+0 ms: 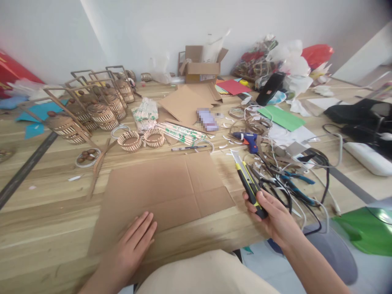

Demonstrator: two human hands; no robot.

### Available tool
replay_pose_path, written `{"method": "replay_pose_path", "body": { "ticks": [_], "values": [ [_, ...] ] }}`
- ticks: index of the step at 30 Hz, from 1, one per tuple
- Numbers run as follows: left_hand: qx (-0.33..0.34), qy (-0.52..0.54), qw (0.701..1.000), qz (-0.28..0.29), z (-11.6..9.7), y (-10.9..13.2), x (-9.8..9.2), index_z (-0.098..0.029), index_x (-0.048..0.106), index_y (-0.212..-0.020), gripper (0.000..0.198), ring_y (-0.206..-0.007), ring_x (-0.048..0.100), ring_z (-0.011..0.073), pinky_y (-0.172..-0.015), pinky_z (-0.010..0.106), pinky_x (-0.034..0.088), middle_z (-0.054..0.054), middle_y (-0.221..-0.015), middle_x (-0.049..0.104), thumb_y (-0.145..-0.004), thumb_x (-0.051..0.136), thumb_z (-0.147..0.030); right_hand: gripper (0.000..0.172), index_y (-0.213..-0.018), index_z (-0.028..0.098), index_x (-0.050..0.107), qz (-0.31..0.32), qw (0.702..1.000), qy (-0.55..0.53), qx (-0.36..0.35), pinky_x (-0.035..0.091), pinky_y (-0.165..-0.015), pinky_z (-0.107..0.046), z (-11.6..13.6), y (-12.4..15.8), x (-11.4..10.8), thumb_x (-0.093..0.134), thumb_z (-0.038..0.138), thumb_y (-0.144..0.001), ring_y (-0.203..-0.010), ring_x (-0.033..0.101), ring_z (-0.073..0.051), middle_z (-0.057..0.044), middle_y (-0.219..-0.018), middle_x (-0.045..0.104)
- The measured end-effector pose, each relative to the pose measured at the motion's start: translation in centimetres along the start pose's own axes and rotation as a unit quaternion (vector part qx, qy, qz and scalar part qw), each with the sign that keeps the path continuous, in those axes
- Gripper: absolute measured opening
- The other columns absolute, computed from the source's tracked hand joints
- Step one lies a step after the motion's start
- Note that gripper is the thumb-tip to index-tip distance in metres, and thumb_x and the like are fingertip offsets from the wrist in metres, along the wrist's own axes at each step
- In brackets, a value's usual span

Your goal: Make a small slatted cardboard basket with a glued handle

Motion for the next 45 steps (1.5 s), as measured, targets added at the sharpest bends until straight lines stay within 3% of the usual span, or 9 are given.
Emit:
{"method": "replay_pose_path", "body": {
  "ticks": [4,9,17,27,34,36,39,42,45],
  "values": [
    [0.002,0.012,1.0,-0.009,0.0,-0.5,-0.1,-0.015,0.059,-0.13,0.036,-0.12,0.063,0.025,-0.096,0.038,0.054,0.011,-0.127,0.068,-0.103,0.04,-0.028,0.033,-0.088,0.019,0.069,0.011,0.999,-0.026,0.029,0.04,-0.042,-0.02,-1.3,0.0,0.6,0.075,0.05,-0.078,-0.055,0.047,-0.01,-0.005,-0.082,0.064],
    [-0.017,0.035,0.999,-0.013,0.3,-1.2,-0.3,-0.016,0.061,-0.128,0.034,-0.116,0.065,0.0244,-0.093,0.037,0.055,0.011,-0.118,0.072,-0.103,0.039,-0.024,0.039,-0.099,0.019,0.068,0.059,0.997,0.003,0.058,0.053,-0.06,-0.027,-2.0,0.5,1.9,0.077,0.049,-0.077,-0.073,0.063,-0.016,-0.01,-0.098,0.07],
    [0.03,-0.001,1.0,0.003,0.3,-2.4,-0.9,-0.013,0.069,-0.105,0.033,-0.105,0.069,0.0228,-0.086,0.034,0.056,0.011,-0.11,0.074,-0.103,0.038,-0.025,0.04,-0.081,0.019,0.059,0.073,0.997,0.038,0.003,0.034,-0.04,-0.02,-0.9,0.8,3.6,0.07,0.058,-0.081,-0.047,0.041,-0.006,-0.001,-0.074,0.06],
    [0.024,0.019,0.999,0.029,0.5,-3.8,-1.3,-0.016,0.069,-0.097,0.04,-0.1,0.065,0.0228,-0.082,0.035,0.051,0.008,-0.101,0.073,-0.104,0.03,-0.019,0.065,-0.06,0.02,0.051,-0.051,0.991,0.067,0.1,0.015,-0.034,-0.018,-2.2,0.3,-0.3,0.069,0.082,-0.057,-0.03,0.026,-0.003,0.007,-0.039,0.042],
    [0.049,0.049,0.993,0.093,1.0,-8.5,-1.2,-0.018,0.065,-0.074,0.043,-0.061,0.057,0.0193,-0.056,0.031,0.041,0.002,-0.064,0.059,-0.103,0.033,-0.02,0.058,-0.066,0.021,0.056,-0.09,0.986,0.112,0.082,0.026,-0.035,-0.021,-0.3,1.8,-3.1,0.071,0.077,-0.062,-0.032,0.034,-0.006,0.005,-0.045,0.051],
    [0.067,0.066,0.994,0.05,1.0,-10.5,-1.3,-0.015,0.068,-0.084,0.04,-0.071,0.061,0.0201,-0.063,0.032,0.045,0.005,-0.074,0.066,-0.104,0.035,-0.024,0.058,-0.08,0.021,0.061,-0.109,0.982,0.151,0.043,0.03,-0.036,-0.021,1.0,2.2,-4.5,0.072,0.075,-0.063,-0.035,0.039,-0.007,0.005,-0.053,0.055],
    [0.109,0.109,0.988,-0.007,0.6,-12.9,-0.5,-0.013,0.066,-0.116,0.04,-0.113,0.06,0.0264,-0.097,0.039,0.044,0.014,-0.121,0.067,-0.103,0.039,-0.039,0.064,-0.112,0.025,0.059,-0.105,0.959,0.26,0.026,0.035,-0.037,-0.023,2.3,2.6,-6.7,0.077,0.065,-0.066,-0.04,0.043,-0.008,0.005,-0.067,0.059],
    [0.155,0.151,0.976,0.001,-0.3,-13.9,1.5,-0.014,0.051,-0.14,0.065,-0.141,0.037,0.0305,-0.116,0.046,0.026,0.017,-0.148,0.048,-0.098,0.036,-0.061,0.056,-0.118,0.026,0.059,-0.072,0.902,0.427,-0.013,0.05,-0.05,-0.031,3.3,2.6,-7.9,0.077,0.05,-0.071,-0.059,0.059,-0.018,-0.001,-0.085,0.068],
    [0.169,0.174,0.97,0.03,-1.0,-13.7,3.5,-0.017,0.037,-0.15,0.078,-0.15,0.018,0.0313,-0.121,0.049,0.012,0.015,-0.157,0.037,-0.093,0.034,-0.07,0.037,-0.112,0.03,0.062,-0.02,0.829,0.55,-0.1,0.057,-0.062,-0.039,4.2,2.5,-7.7,0.069,0.043,-0.079,-0.074,0.067,-0.026,-0.003,-0.093,0.071]
  ]
}}
Point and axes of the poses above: each hand's wrist, its own y-axis away from the middle knuckle, its own x-axis out of the palm, z = x × y, the point moved 6 cm from there along -y, towards the middle knuckle
